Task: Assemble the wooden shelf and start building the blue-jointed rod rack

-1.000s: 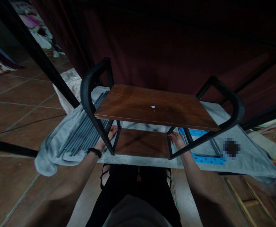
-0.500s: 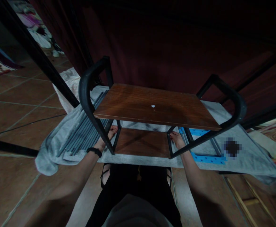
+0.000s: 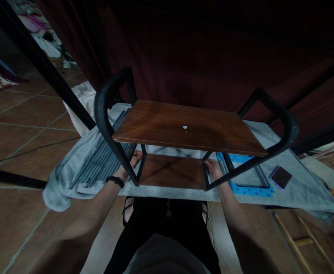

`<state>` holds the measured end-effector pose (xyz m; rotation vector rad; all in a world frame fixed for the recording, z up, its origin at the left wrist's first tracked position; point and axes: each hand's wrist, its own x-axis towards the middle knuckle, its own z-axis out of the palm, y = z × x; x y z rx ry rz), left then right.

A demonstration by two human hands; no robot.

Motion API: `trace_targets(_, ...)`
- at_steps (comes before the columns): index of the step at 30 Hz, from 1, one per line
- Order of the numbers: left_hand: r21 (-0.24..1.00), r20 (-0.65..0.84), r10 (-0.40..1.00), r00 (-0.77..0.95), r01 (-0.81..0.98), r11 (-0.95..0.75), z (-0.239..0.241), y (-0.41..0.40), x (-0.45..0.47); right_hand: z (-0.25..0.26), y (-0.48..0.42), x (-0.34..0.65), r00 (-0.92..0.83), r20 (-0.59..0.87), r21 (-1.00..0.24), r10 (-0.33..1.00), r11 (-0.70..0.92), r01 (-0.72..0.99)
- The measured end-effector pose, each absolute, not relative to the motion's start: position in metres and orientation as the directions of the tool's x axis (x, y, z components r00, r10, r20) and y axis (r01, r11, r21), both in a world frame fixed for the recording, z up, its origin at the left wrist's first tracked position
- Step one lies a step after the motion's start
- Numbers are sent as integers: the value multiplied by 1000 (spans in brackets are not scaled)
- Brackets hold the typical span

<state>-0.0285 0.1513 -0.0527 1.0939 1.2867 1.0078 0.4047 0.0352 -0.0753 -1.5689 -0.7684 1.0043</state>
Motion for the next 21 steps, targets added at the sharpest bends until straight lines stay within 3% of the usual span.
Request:
trace_targets(13,978,-208,977,42,33,207,-59,156,-30,-76,32,402,448,-260,-965,855,-209,-160)
trace_targets(21,971,-234,972,2,45,234,-54,155,-27,-74,35,403,429,-230,-973,873,-192,-130)
